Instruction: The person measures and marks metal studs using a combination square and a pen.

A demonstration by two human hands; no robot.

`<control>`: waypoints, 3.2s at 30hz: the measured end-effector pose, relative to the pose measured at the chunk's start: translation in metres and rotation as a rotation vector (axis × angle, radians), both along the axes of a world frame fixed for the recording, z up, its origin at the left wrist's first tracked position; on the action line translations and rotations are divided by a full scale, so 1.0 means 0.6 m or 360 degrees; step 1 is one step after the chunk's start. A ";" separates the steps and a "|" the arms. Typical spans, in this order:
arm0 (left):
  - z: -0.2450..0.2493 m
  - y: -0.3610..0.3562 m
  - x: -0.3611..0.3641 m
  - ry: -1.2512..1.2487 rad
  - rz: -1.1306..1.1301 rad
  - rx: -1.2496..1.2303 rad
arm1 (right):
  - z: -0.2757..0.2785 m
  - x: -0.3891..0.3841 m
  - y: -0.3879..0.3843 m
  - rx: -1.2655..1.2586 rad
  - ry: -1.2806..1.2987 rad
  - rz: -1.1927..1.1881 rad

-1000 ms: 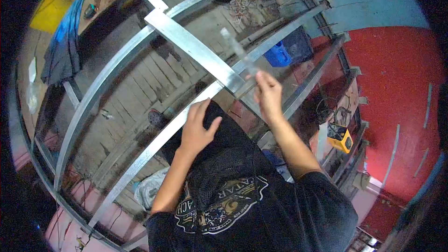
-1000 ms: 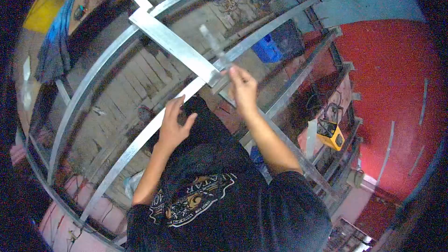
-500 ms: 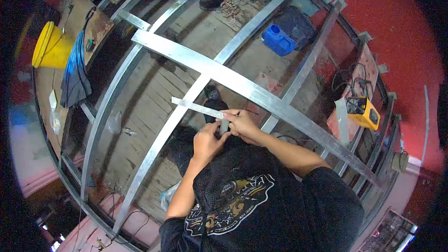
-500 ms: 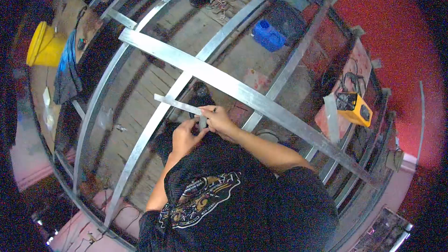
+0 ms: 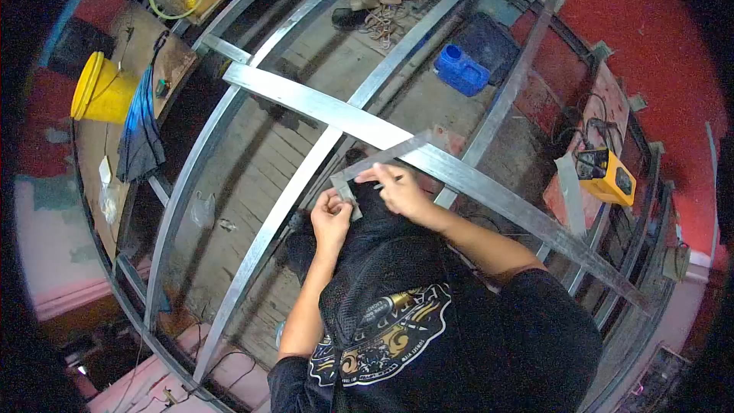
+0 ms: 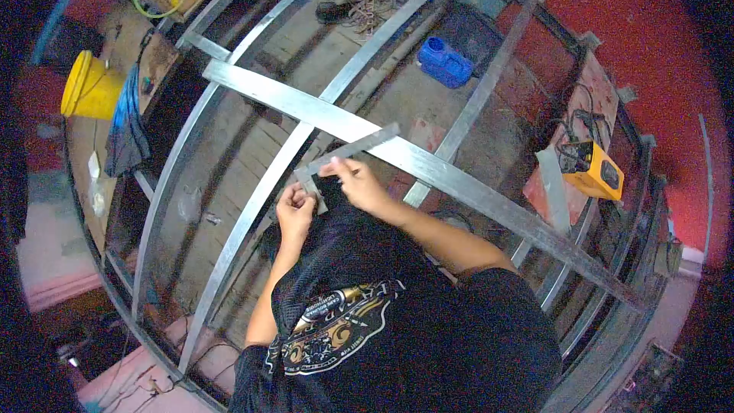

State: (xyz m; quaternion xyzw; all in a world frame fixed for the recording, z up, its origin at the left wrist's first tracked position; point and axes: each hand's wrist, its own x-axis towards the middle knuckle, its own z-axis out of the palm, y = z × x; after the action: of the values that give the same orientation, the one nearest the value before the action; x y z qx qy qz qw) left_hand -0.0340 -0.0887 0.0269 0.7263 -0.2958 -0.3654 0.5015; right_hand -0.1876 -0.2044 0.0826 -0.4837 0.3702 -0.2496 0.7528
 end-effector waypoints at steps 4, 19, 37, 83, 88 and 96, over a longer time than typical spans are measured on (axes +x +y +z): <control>-0.003 -0.005 -0.014 0.0820 0.0014 -0.0094 | -0.021 -0.063 -0.057 0.0045 0.0150 -0.0308; -0.082 -0.196 0.004 0.1376 0.0322 0.0129 | -0.081 -0.153 -0.184 -0.1117 0.1115 -0.0359; -0.117 -0.231 0.039 0.1405 0.0369 0.0262 | -0.137 -0.052 -0.254 -0.0856 0.2103 0.0678; -0.100 -0.244 0.023 0.0977 0.0250 0.0388 | -0.193 -0.056 -0.298 -0.0888 0.1303 0.0874; -0.100 -0.242 0.017 0.1016 0.0311 0.0255 | -0.238 -0.058 -0.291 -0.0810 0.1361 0.0579; -0.110 -0.241 0.023 0.1021 0.0229 0.0310 | -0.207 -0.043 -0.278 -0.0738 0.1450 0.0490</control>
State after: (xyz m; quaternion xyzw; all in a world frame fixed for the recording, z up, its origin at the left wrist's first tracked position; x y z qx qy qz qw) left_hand -0.0203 -0.2334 -0.0390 0.6379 -0.0348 -0.5653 0.5218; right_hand -0.2135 -0.3709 -0.0414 -0.7455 0.5195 0.0237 0.4169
